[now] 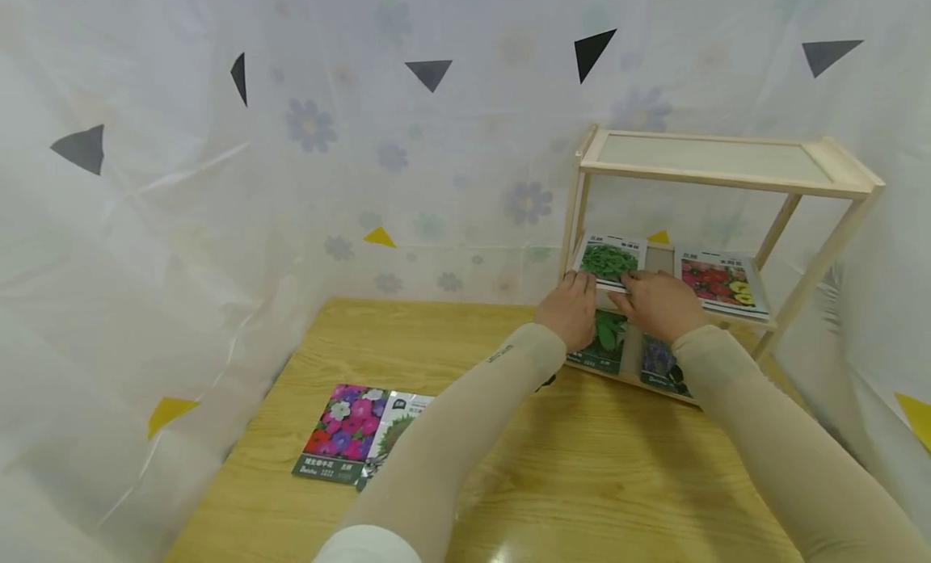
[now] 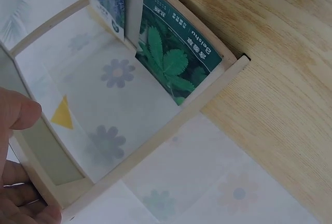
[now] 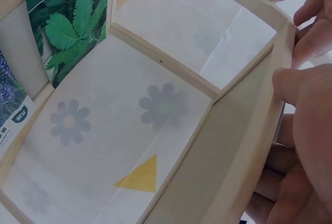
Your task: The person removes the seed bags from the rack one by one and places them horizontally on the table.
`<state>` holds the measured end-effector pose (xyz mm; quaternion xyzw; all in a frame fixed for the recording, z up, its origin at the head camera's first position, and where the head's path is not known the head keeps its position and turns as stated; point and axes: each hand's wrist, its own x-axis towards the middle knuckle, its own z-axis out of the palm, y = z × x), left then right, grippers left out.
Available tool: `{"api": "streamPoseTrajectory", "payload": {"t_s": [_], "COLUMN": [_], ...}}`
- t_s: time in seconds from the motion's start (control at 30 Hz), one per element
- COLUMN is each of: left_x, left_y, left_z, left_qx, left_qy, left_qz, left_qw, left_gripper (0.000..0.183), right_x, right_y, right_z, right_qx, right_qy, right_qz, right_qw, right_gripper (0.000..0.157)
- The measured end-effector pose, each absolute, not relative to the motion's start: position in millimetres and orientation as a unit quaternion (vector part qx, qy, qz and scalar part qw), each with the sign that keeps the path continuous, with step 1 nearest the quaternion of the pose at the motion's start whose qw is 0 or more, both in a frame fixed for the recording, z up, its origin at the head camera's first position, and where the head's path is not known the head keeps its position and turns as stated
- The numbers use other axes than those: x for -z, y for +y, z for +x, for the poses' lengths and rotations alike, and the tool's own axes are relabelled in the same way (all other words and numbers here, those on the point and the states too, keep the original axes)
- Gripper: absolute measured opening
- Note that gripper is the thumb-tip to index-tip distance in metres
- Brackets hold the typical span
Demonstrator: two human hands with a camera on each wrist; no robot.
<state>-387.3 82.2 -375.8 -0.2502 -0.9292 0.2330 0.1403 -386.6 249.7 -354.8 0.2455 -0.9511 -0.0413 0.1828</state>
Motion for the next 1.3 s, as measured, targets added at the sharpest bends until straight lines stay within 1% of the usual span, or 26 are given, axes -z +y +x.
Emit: {"api": "streamPoseTrajectory", "payload": {"t_s": [0.17, 0.4, 0.57, 0.67, 0.83, 0.97, 1.1, 1.3], "left_x": [377.6, 379.1, 379.3, 380.9, 381.8, 381.2, 381.7, 386.2], "left_y": [82.8, 84.6, 86.4, 87.5, 88.1, 88.6, 88.4, 84.9], "left_z": [-387.2, -387.3, -385.2, -385.2, -384.0, -381.5, -377.5, -372.1], "left_qx": [-0.228, -0.226, -0.223, -0.217, -0.214, -0.213, -0.202, -0.161], "left_qy": [-0.927, -0.925, -0.927, -0.928, -0.927, -0.927, -0.930, -0.935], "left_qz": [-0.255, -0.259, -0.257, -0.257, -0.262, -0.261, -0.260, -0.262], "left_qw": [0.152, 0.158, 0.159, 0.160, 0.164, 0.163, 0.165, 0.178], "left_gripper": [0.071, 0.069, 0.068, 0.068, 0.069, 0.071, 0.072, 0.073], "right_x": [358.2, 368.6, 374.0, 374.5, 375.9, 376.5, 375.2, 375.0], "right_y": [248.7, 250.5, 252.9, 254.1, 256.9, 260.2, 261.1, 259.9], "right_z": [-384.3, -386.5, -386.5, -386.2, -384.4, -381.5, -376.6, -367.9], "right_qx": [0.049, 0.075, 0.069, 0.068, 0.067, 0.060, 0.052, 0.053], "right_qy": [-0.946, -0.921, -0.908, -0.908, -0.915, -0.909, -0.903, -0.908], "right_qz": [0.247, 0.263, 0.272, 0.273, 0.265, 0.274, 0.283, 0.281], "right_qw": [0.206, 0.276, 0.310, 0.312, 0.297, 0.310, 0.320, 0.307], "right_gripper": [0.044, 0.041, 0.039, 0.039, 0.042, 0.044, 0.043, 0.042]}}
